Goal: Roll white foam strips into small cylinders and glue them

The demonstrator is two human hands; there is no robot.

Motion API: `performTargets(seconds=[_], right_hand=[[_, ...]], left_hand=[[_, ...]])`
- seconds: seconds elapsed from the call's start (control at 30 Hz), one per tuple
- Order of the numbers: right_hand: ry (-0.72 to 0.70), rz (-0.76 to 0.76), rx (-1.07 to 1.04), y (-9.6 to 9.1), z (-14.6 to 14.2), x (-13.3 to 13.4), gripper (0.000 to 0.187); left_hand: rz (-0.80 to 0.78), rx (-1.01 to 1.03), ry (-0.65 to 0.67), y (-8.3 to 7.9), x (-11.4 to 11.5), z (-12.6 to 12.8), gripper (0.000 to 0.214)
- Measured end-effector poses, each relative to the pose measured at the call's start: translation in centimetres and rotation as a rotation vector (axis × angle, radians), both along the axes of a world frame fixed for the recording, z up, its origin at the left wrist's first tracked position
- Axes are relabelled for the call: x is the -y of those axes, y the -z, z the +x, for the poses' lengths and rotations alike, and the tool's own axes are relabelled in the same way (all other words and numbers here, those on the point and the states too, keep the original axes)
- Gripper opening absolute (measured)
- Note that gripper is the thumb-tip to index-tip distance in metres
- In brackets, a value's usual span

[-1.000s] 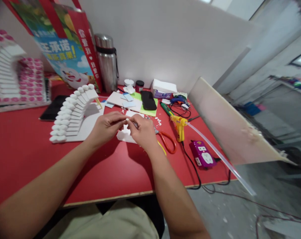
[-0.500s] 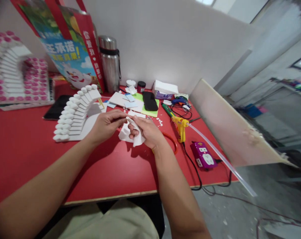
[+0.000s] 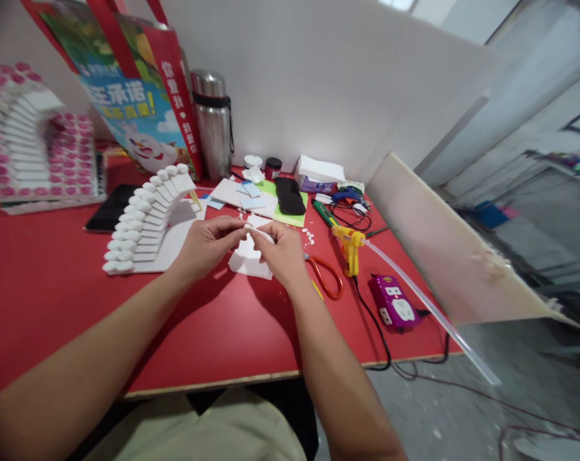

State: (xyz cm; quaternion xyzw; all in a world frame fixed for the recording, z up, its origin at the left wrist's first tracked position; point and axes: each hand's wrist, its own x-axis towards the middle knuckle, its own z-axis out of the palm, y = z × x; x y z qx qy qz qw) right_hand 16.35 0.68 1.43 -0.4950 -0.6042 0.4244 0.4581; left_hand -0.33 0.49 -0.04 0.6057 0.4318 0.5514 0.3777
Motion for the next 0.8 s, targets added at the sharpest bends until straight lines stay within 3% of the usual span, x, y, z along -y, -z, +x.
performTargets(seconds=[0.13, 0.27, 0.4, 0.5, 0.63, 0.8], right_hand=[[0.152, 0.223, 0.172, 0.2, -0.7, 0.6, 0.025], [0.161, 0.378, 0.273, 0.5, -1.4, 1.3, 0.022], [0.131, 0.382, 0.263, 0.5, -1.8, 1.8, 0.02], [0.14, 0.332, 0.204, 0.4, -1.6, 1.7, 0.022], [0.105, 0.251, 0.111, 0.3, -0.8, 1.0, 0.021], [-0.073, 0.201, 0.064, 0.2, 0.3, 0.2, 0.023]], left_hand=[[0.085, -0.028, -0.105, 0.3, 0.4, 0.8, 0.015], [0.263, -0.15, -0.207, 0.3, 0.8, 1.0, 0.015], [0.414, -0.329, -0.297, 0.7, 1.1, 1.2, 0.022], [0.47, -0.402, -0.287, 1.0, 1.4, 1.5, 0.029], [0.405, -0.317, -0.189, 1.0, 1.3, 1.6, 0.026], [0.116, 0.003, 0.009, 0.7, 0.1, 0.3, 0.012]])
